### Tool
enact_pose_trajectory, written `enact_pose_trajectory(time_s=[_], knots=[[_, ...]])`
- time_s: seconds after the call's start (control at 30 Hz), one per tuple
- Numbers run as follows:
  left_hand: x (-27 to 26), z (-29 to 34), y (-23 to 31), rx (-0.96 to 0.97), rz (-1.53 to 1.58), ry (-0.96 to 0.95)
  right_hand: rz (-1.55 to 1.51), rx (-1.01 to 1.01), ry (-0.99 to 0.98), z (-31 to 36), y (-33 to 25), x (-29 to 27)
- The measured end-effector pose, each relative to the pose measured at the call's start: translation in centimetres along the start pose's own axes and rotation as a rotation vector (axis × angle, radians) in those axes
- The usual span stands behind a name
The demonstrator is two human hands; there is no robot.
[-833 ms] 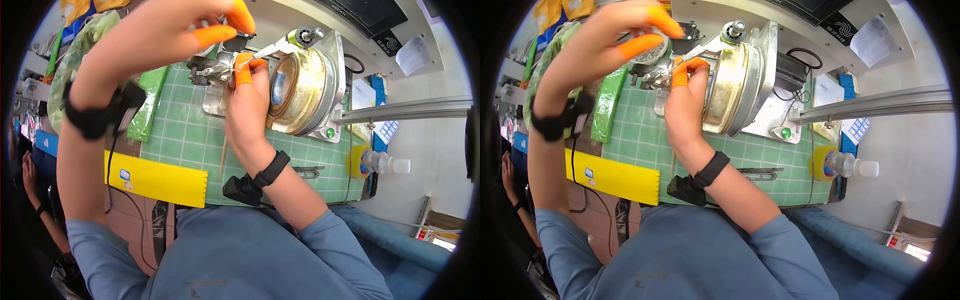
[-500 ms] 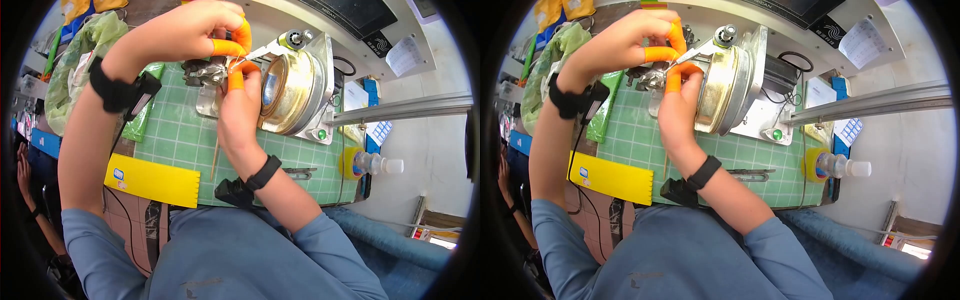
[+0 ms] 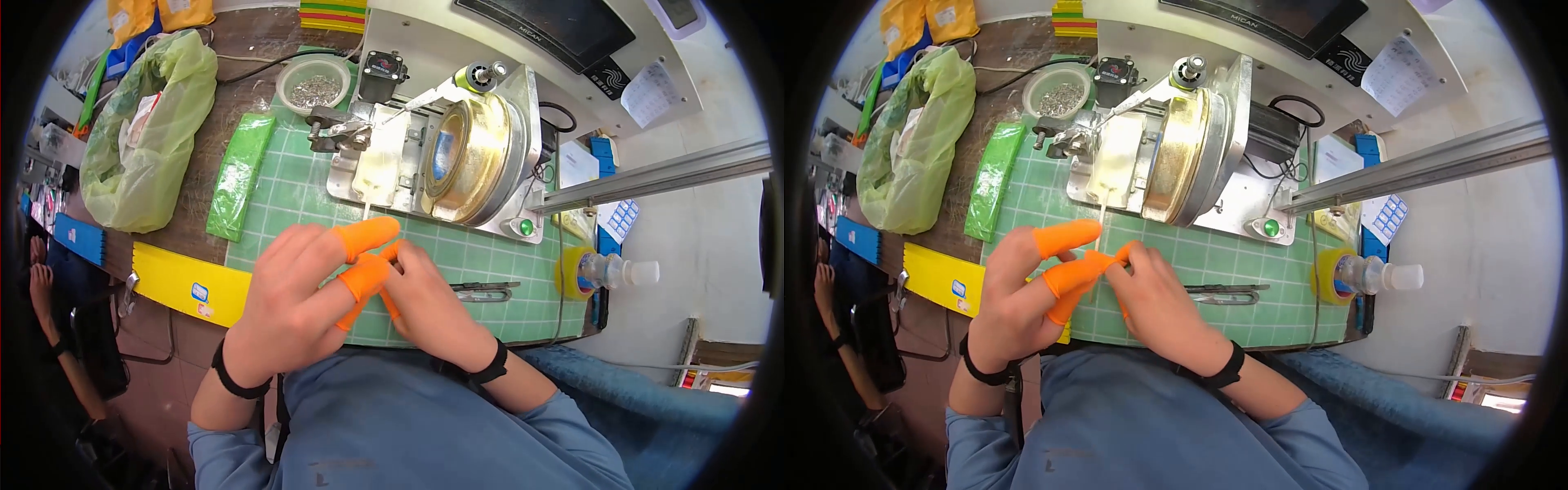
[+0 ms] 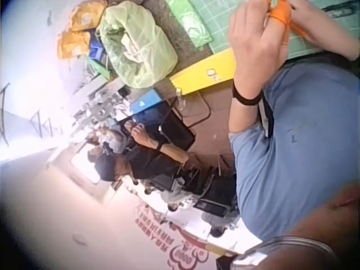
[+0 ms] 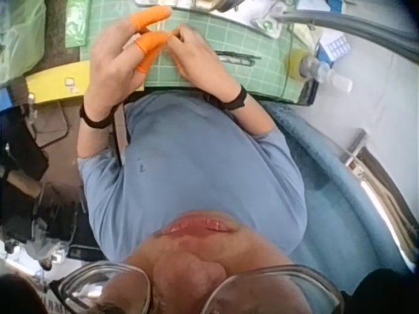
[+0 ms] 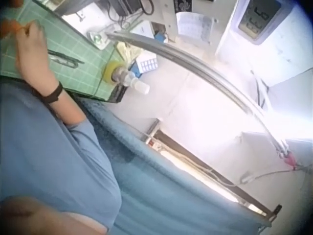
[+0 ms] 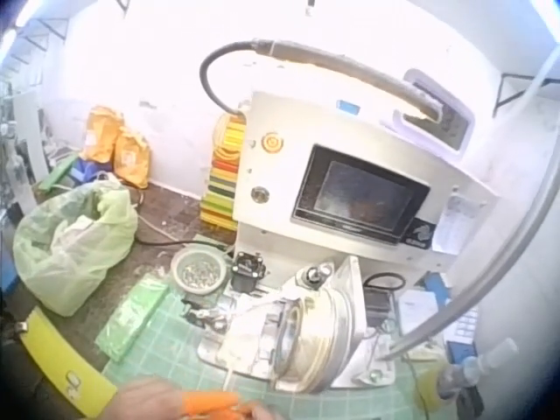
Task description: Assembling small components onto a rotating circular part using tweezers and glue at a workstation.
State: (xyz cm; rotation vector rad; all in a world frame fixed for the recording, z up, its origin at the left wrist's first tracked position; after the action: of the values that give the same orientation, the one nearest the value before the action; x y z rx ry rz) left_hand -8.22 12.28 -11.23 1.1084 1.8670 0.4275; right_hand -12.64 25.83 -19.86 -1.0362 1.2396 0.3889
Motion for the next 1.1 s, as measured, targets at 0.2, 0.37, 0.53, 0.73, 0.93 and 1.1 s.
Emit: enact_pose_trajectory(time_s=[0.2,0.37,0.53,0.73,0.93,1.1], knots=[[0.4,-1.2,-1.3,-0.085,0.387,0.153,-0.010,-0.051,0.082,-1.0,-0.3,1.2],[-0.5,-1.4,-0.8,-0.061,0.477,0.167,-0.085,-0.011,0.072,-0.9,0.2,0.8],[-1.2,1.7,-2.1,-0.230,0.429,0.122,-0.087,0.034,0.013,-0.4,0.3,-1.0],[-1.2,2.6,-2.3,-0.232,0.344,0.163,-0.317,0.060,0.102,-2.4,-1.0,-2.6],[-1.8,1.9,-1.8,-0.264,0.383,0.169,-1.090,0.238,0.509,-7.7,-0.6,-2.0],[-2.1,1.1,-1.0,-0.204,0.286,0.140,-1.125,0.257,0.717,-10.2,1.4,-2.1]])
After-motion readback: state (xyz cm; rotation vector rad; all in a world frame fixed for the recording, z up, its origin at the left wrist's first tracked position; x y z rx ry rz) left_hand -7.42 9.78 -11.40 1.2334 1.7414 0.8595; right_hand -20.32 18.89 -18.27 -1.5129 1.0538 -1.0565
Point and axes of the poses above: each hand's wrist, its own z-axis away from the middle knuckle, its own x-axis out of the palm, y = z × x, the point moved 7 cm from there along -z, towards the middle knuckle, and after that the axes turned 14 degrees about z, right-handed, at the moved point
